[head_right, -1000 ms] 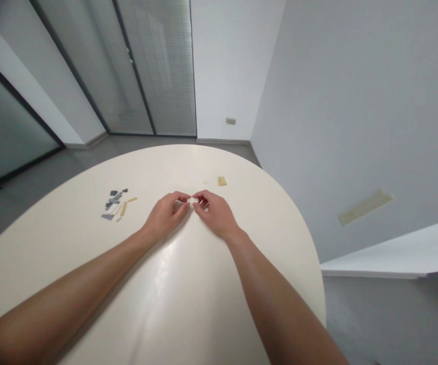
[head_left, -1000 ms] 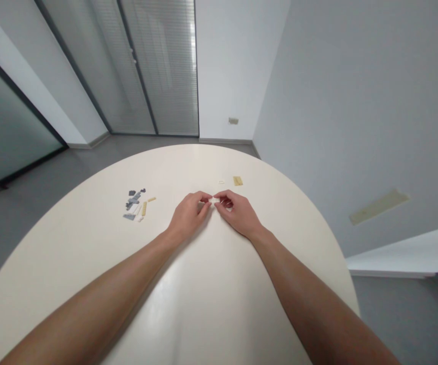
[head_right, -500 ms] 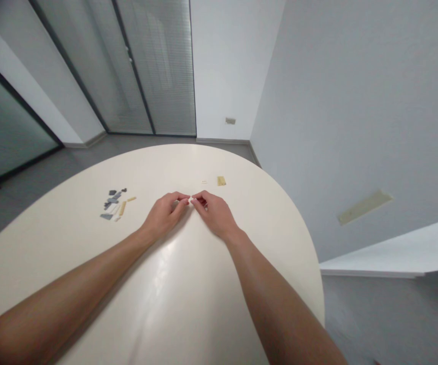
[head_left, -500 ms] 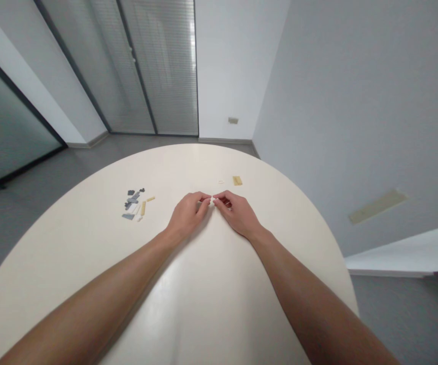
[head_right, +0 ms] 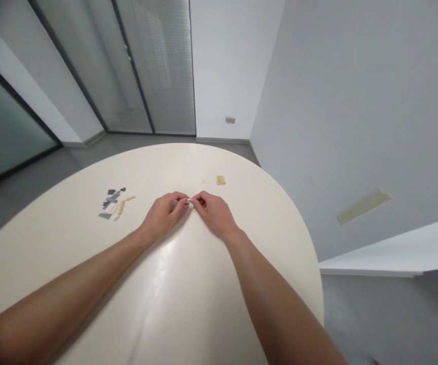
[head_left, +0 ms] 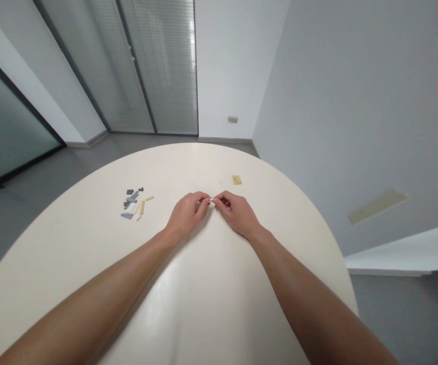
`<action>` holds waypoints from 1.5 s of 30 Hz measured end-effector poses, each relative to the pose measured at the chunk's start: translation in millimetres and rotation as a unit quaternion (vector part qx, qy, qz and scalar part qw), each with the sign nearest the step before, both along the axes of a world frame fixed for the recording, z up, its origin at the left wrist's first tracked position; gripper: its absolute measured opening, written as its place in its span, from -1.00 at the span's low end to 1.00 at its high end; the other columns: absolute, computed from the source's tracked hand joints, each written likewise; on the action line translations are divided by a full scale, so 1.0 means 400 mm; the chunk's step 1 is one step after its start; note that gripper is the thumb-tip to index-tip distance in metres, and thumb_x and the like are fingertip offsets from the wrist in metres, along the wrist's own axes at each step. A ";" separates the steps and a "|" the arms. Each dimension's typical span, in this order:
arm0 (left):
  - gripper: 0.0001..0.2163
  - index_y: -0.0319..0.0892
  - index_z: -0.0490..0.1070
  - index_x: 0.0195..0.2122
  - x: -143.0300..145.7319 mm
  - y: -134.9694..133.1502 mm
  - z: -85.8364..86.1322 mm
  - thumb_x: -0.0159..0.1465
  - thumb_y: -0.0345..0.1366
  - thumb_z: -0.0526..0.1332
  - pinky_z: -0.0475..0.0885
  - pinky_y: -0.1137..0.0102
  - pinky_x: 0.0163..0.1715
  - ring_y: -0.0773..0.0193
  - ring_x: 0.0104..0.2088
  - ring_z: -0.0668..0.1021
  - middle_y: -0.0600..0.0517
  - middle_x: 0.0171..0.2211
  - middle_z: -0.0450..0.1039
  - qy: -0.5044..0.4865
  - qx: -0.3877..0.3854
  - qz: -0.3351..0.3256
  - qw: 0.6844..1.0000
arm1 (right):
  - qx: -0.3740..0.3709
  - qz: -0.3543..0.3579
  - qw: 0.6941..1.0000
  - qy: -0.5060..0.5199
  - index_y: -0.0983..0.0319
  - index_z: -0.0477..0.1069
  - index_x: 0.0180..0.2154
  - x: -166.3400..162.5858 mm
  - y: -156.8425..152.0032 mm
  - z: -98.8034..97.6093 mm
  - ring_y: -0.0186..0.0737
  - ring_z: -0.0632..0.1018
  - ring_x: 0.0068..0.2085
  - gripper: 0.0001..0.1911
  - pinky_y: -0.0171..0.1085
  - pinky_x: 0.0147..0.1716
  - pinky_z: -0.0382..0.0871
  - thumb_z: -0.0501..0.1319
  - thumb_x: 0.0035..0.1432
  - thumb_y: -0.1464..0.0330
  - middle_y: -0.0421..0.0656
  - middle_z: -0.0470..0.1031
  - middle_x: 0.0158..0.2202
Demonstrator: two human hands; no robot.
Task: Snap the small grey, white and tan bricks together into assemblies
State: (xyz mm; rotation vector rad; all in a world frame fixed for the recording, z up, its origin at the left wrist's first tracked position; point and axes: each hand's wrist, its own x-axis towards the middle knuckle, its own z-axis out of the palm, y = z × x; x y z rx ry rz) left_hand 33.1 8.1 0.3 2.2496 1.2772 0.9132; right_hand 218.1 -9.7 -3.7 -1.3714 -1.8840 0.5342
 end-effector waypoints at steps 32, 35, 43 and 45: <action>-0.82 -0.11 0.48 -0.11 -0.002 -0.004 -0.009 0.39 -0.21 0.14 0.40 0.36 -0.26 0.24 -0.30 0.58 0.03 -0.20 0.61 -0.025 -0.023 -0.001 0.999 | 0.012 0.025 0.998 0.048 0.14 0.42 -0.07 0.000 0.003 -0.007 -0.24 0.57 -0.23 -0.85 -0.28 -0.24 0.35 0.14 0.36 0.33 -0.19 0.58 -0.25; -0.82 -0.11 0.48 -0.12 -0.001 -0.003 -0.009 0.39 -0.20 0.13 0.39 0.37 -0.28 0.24 -0.30 0.58 0.02 -0.20 0.61 -0.032 -0.030 -0.004 0.999 | 0.009 0.029 0.998 0.054 0.14 0.42 -0.07 0.001 0.004 -0.008 -0.25 0.57 -0.23 -0.85 -0.27 -0.24 0.36 0.15 0.35 0.32 -0.19 0.59 -0.25; -0.81 -0.12 0.50 -0.13 0.000 -0.002 -0.009 0.39 -0.20 0.13 0.40 0.33 -0.26 0.22 -0.30 0.58 0.01 -0.23 0.61 -0.024 -0.027 0.000 0.999 | 0.019 0.029 0.997 0.065 0.13 0.42 -0.12 0.000 0.004 -0.011 -0.26 0.56 -0.24 -0.89 -0.27 -0.23 0.37 0.16 0.33 0.34 -0.21 0.57 -0.26; -0.80 -0.11 0.50 -0.14 0.000 -0.002 -0.010 0.39 -0.19 0.13 0.40 0.34 -0.27 0.22 -0.30 0.58 0.01 -0.23 0.62 -0.027 -0.030 -0.001 0.999 | 0.020 0.031 0.997 0.064 0.14 0.42 -0.13 0.000 0.004 -0.011 -0.26 0.56 -0.25 -0.90 -0.26 -0.22 0.37 0.16 0.33 0.34 -0.21 0.57 -0.27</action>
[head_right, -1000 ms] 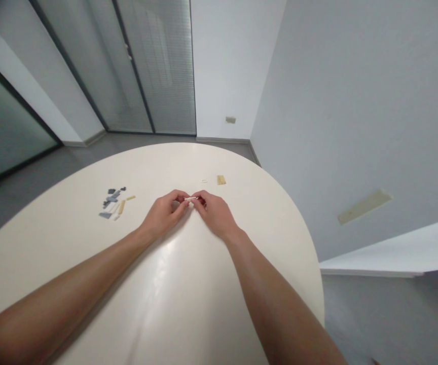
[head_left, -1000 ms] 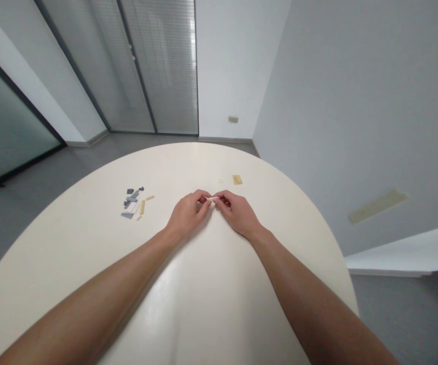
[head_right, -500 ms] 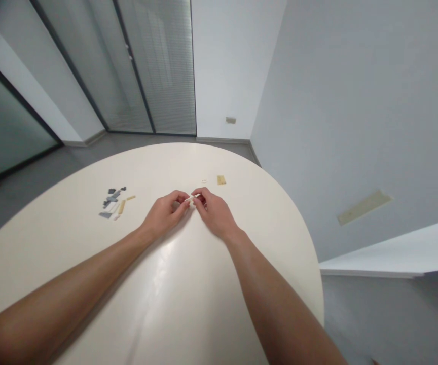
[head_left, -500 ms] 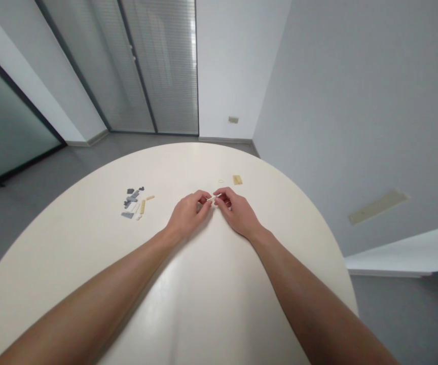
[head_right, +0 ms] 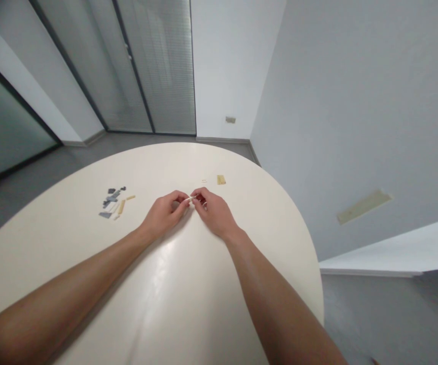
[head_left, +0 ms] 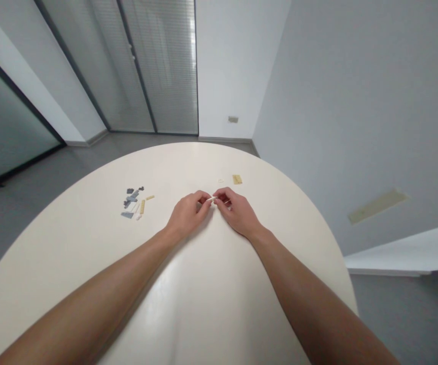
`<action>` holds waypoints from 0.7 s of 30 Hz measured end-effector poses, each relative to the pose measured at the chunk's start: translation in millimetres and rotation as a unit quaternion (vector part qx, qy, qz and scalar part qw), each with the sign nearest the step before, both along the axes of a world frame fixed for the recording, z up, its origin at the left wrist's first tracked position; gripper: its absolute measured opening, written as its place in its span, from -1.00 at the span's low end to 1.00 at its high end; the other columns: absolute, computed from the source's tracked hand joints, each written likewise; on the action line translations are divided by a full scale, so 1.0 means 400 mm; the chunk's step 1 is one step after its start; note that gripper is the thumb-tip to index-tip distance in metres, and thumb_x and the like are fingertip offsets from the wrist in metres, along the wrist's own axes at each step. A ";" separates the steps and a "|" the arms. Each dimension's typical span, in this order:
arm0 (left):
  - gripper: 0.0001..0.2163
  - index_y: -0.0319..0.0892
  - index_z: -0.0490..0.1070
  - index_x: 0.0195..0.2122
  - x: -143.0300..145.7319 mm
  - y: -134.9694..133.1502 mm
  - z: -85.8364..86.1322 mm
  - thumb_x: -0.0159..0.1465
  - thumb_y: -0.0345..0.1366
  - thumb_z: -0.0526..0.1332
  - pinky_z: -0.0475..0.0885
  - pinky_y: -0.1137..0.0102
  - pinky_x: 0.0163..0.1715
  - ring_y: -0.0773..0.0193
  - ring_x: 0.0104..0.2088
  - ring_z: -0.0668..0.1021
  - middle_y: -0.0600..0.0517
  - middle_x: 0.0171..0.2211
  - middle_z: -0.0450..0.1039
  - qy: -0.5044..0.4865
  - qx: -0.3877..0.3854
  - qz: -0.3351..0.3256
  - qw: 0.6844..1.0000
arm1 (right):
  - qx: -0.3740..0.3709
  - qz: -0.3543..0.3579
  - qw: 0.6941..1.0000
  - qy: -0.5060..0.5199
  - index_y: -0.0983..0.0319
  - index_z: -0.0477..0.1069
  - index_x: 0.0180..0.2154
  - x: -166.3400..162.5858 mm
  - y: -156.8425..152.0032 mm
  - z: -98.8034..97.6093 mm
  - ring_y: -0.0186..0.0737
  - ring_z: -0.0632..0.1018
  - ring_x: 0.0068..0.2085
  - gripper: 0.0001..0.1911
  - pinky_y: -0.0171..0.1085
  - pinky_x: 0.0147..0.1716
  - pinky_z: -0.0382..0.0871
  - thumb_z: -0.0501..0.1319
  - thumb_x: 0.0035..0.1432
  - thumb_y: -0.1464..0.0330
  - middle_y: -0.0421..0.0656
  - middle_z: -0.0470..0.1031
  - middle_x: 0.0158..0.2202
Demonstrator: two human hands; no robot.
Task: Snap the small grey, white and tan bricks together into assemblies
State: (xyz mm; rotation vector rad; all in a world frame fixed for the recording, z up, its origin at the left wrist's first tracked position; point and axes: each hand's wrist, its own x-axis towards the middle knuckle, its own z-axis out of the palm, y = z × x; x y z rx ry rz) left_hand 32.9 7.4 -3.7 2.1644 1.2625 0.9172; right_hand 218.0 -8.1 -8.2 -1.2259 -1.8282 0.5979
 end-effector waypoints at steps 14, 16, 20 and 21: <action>-0.78 -0.13 0.50 -0.20 0.003 -0.005 0.012 0.39 -0.20 0.09 0.39 0.31 -0.21 0.19 -0.26 0.57 -0.01 -0.25 0.61 -0.002 -0.003 0.008 1.000 | -0.010 -0.010 1.000 -0.015 0.15 0.40 -0.15 -0.001 -0.002 0.002 -0.25 0.54 -0.27 -0.90 -0.26 -0.26 0.35 0.17 0.30 0.32 -0.20 0.56 -0.28; -0.80 -0.13 0.50 -0.20 0.002 -0.002 0.006 0.38 -0.20 0.11 0.39 0.31 -0.21 0.19 -0.26 0.57 -0.01 -0.24 0.61 -0.006 -0.001 0.006 1.000 | -0.008 -0.009 1.000 -0.016 0.15 0.40 -0.16 -0.001 -0.003 0.004 -0.25 0.54 -0.28 -0.90 -0.26 -0.26 0.36 0.18 0.29 0.31 -0.21 0.55 -0.29; -0.83 -0.12 0.50 -0.19 0.002 0.003 -0.004 0.36 -0.23 0.14 0.40 0.30 -0.19 0.20 -0.25 0.58 -0.01 -0.23 0.61 -0.016 0.000 0.000 1.000 | -0.005 -0.002 1.000 -0.014 0.16 0.41 -0.18 -0.001 -0.003 0.007 -0.26 0.54 -0.29 -0.88 -0.26 -0.27 0.37 0.19 0.29 0.28 -0.21 0.55 -0.30; -0.83 -0.12 0.50 -0.19 0.002 0.003 -0.005 0.36 -0.23 0.14 0.40 0.30 -0.20 0.20 -0.25 0.58 -0.01 -0.23 0.61 -0.018 -0.001 -0.002 1.000 | -0.005 -0.001 1.000 -0.014 0.16 0.41 -0.18 -0.001 -0.003 0.007 -0.26 0.54 -0.29 -0.88 -0.26 -0.27 0.37 0.19 0.30 0.27 -0.20 0.55 -0.30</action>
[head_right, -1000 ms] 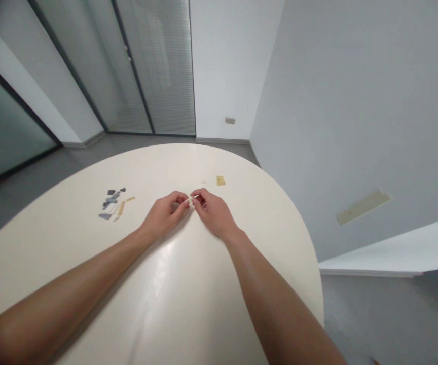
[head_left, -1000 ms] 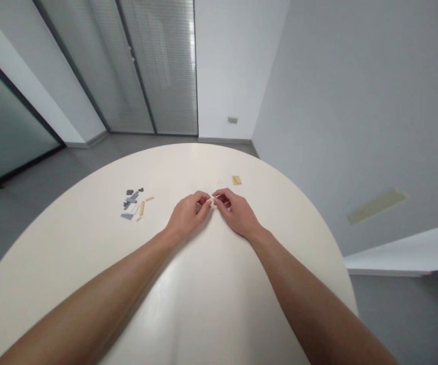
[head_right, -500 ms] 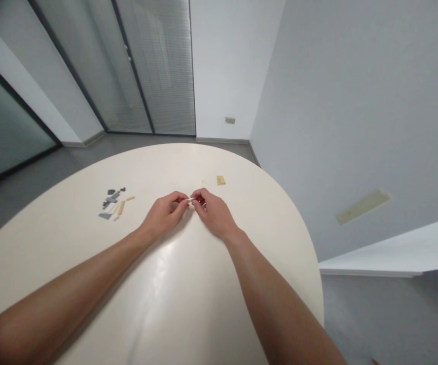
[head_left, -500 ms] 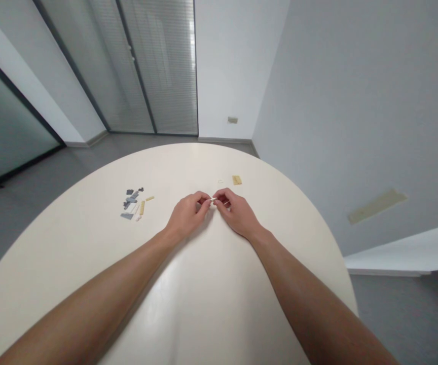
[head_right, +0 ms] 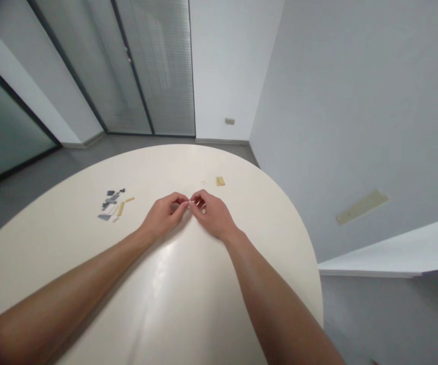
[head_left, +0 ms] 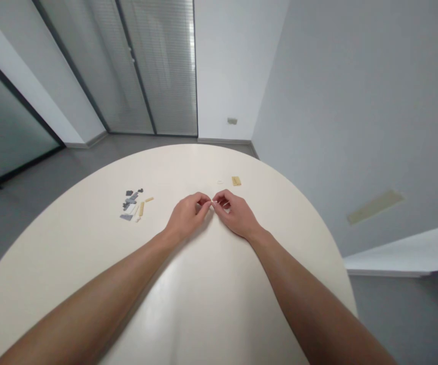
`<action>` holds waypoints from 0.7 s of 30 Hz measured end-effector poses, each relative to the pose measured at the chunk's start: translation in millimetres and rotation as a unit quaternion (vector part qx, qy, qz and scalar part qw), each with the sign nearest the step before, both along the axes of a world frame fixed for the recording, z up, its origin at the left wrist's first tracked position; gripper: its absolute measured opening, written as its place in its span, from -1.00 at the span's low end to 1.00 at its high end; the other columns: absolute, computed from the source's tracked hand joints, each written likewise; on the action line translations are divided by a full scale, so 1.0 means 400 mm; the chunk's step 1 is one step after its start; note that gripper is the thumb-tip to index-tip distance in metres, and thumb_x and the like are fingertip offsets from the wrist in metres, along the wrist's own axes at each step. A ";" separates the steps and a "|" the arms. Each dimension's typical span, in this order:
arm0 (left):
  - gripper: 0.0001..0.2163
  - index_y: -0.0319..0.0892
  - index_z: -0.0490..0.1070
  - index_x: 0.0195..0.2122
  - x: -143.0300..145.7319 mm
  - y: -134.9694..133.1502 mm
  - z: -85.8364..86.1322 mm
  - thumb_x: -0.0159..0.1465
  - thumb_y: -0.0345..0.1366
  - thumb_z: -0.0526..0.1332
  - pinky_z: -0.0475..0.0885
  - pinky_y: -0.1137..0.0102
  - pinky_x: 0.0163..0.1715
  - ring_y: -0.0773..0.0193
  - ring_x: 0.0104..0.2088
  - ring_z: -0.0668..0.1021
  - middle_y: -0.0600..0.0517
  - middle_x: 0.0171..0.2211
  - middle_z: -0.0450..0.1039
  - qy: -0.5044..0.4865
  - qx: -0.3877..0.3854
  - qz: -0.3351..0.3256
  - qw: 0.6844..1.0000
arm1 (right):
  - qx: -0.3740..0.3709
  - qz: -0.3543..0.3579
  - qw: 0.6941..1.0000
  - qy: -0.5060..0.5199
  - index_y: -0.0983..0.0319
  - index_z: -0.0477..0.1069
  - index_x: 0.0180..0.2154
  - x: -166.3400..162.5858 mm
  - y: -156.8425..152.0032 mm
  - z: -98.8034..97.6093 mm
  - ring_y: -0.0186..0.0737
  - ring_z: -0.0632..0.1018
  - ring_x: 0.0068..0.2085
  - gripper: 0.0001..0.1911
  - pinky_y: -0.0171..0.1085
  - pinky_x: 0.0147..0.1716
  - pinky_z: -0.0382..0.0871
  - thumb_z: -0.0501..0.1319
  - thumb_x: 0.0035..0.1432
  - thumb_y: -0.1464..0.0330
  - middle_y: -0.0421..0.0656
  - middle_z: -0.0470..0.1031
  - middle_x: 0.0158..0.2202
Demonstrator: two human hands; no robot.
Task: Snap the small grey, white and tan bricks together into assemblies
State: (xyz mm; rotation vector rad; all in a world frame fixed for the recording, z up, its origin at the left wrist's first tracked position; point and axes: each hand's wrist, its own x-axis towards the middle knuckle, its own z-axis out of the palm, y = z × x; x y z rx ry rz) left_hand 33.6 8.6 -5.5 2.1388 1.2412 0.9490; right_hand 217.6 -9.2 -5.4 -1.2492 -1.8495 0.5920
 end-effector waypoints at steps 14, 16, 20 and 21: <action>-0.74 -0.14 0.55 -0.15 -0.002 0.005 0.005 0.41 -0.22 0.06 0.41 0.21 -0.09 0.11 -0.15 0.58 -0.06 -0.17 0.63 0.054 0.021 -0.003 0.998 | -0.006 0.001 1.000 -0.008 0.16 0.44 -0.15 0.001 0.003 -0.007 -0.24 0.55 -0.26 -0.86 -0.25 -0.23 0.39 0.16 0.34 0.28 -0.17 0.59 -0.27; -0.74 -0.14 0.54 -0.16 -0.001 0.004 0.007 0.41 -0.22 0.06 0.42 0.21 -0.10 0.11 -0.17 0.58 -0.06 -0.18 0.63 0.057 0.020 -0.003 0.998 | -0.005 0.003 1.000 -0.008 0.16 0.44 -0.15 0.001 0.003 -0.006 -0.24 0.55 -0.26 -0.86 -0.24 -0.22 0.39 0.15 0.34 0.27 -0.17 0.59 -0.27; -0.75 -0.14 0.54 -0.17 -0.001 0.001 0.010 0.41 -0.23 0.06 0.42 0.23 -0.10 0.12 -0.17 0.58 -0.06 -0.19 0.63 0.056 0.022 -0.003 0.998 | -0.006 0.002 1.000 -0.009 0.17 0.44 -0.15 0.000 0.001 -0.001 -0.24 0.55 -0.27 -0.85 -0.24 -0.22 0.40 0.16 0.34 0.27 -0.17 0.59 -0.27; -0.75 -0.14 0.54 -0.17 -0.001 0.001 0.010 0.41 -0.23 0.06 0.42 0.23 -0.10 0.12 -0.17 0.58 -0.06 -0.19 0.63 0.053 0.023 -0.003 0.998 | -0.007 0.001 1.000 -0.010 0.17 0.44 -0.15 0.000 0.001 0.000 -0.24 0.55 -0.27 -0.85 -0.24 -0.22 0.40 0.16 0.33 0.27 -0.17 0.59 -0.28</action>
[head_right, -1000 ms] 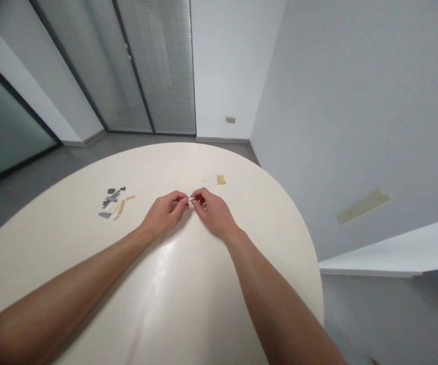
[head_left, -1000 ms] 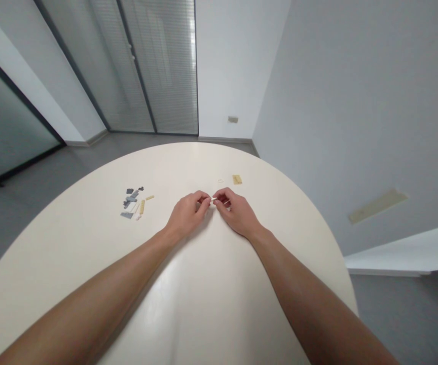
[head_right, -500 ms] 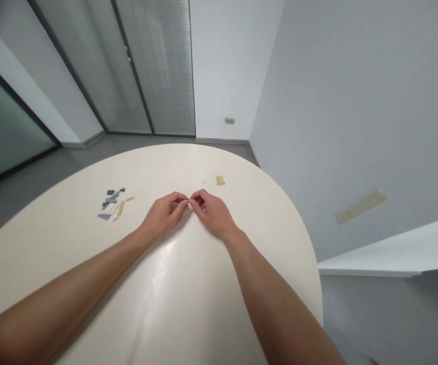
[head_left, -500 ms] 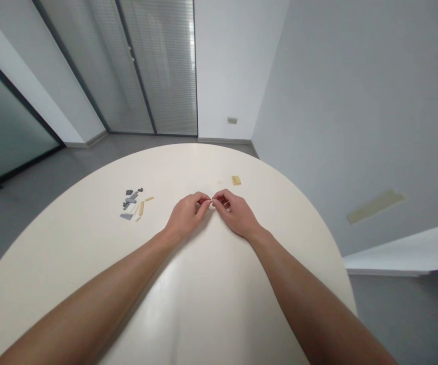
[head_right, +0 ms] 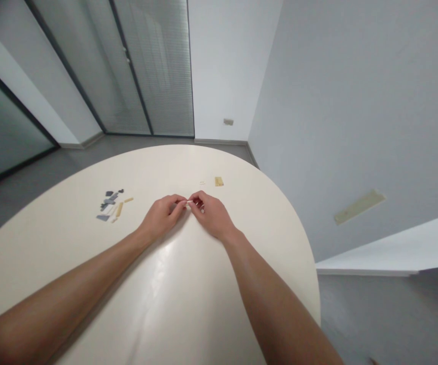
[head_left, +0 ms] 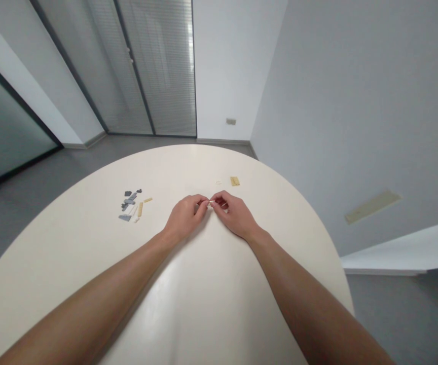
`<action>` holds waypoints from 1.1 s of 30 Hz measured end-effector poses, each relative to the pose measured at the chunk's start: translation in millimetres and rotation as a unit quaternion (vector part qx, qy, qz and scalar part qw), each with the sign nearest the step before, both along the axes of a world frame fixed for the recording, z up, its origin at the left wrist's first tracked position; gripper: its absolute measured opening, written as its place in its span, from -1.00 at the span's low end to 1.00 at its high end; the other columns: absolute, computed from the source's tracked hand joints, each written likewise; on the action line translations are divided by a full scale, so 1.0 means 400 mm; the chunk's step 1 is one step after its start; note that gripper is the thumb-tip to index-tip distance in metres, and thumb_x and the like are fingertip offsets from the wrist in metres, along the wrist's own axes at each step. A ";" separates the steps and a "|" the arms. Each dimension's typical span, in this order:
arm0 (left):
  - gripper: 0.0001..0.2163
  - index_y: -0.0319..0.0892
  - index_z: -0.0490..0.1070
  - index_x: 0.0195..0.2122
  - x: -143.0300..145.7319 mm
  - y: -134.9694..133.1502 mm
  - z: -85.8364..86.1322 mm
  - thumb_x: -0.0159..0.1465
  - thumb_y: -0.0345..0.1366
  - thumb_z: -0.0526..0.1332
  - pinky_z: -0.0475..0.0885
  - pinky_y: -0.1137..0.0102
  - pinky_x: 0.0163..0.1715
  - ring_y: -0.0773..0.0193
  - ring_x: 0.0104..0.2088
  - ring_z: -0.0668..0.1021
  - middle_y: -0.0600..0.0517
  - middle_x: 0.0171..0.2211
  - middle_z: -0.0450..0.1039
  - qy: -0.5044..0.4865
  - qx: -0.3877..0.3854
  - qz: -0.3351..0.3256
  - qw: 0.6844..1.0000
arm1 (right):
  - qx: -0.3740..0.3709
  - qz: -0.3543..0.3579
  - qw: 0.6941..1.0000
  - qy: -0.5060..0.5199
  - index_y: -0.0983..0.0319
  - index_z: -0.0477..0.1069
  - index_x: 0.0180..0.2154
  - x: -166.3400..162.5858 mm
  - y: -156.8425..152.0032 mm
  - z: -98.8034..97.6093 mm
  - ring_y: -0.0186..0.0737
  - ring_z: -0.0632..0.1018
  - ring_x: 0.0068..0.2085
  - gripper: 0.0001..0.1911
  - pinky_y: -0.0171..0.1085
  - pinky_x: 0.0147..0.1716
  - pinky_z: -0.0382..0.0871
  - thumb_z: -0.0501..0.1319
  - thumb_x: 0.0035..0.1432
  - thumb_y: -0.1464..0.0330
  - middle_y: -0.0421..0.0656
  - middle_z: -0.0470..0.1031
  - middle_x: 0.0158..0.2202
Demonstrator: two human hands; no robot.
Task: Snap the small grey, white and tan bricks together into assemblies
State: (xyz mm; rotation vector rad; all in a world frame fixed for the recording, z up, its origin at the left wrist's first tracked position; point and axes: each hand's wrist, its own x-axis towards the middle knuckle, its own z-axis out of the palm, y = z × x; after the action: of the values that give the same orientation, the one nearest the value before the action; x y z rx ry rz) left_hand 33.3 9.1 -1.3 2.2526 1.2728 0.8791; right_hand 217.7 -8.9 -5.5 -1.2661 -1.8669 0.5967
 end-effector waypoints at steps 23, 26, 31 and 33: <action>-0.74 -0.14 0.53 -0.19 -0.002 0.004 -0.007 0.40 -0.21 0.06 0.41 0.30 -0.25 0.17 -0.28 0.58 -0.06 -0.25 0.62 0.005 -0.028 -0.014 0.999 | -0.004 -0.009 1.000 -0.022 0.16 0.45 -0.15 0.000 -0.001 -0.004 -0.23 0.55 -0.26 -0.85 -0.24 -0.21 0.37 0.17 0.32 0.27 -0.15 0.59 -0.26; -0.75 -0.14 0.53 -0.19 -0.002 0.005 -0.009 0.40 -0.22 0.06 0.41 0.29 -0.23 0.16 -0.26 0.58 -0.06 -0.26 0.62 0.017 -0.022 -0.015 1.000 | -0.008 -0.008 1.000 -0.021 0.16 0.45 -0.15 -0.001 0.000 -0.004 -0.23 0.56 -0.24 -0.85 -0.24 -0.20 0.37 0.17 0.31 0.27 -0.15 0.60 -0.24; -0.73 -0.13 0.54 -0.20 -0.003 0.008 -0.010 0.41 -0.21 0.05 0.39 0.28 -0.22 0.14 -0.26 0.57 -0.05 -0.27 0.61 0.031 -0.014 -0.017 0.999 | -0.013 -0.008 1.000 -0.025 0.17 0.45 -0.14 0.000 0.000 -0.005 -0.23 0.56 -0.24 -0.84 -0.24 -0.20 0.37 0.17 0.31 0.27 -0.15 0.60 -0.25; -0.73 -0.14 0.53 -0.19 -0.003 0.008 -0.010 0.41 -0.21 0.05 0.39 0.27 -0.23 0.14 -0.26 0.57 -0.05 -0.27 0.61 0.032 -0.014 -0.018 0.999 | -0.012 -0.007 1.000 -0.026 0.17 0.45 -0.14 0.001 0.001 -0.006 -0.23 0.56 -0.24 -0.84 -0.24 -0.20 0.37 0.16 0.32 0.26 -0.15 0.60 -0.25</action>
State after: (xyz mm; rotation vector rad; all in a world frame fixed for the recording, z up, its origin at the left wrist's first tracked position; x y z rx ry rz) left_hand 32.2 12.4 -5.3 2.2909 1.2606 0.7775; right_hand 217.9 -8.5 -7.8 -1.3211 -1.8969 0.5861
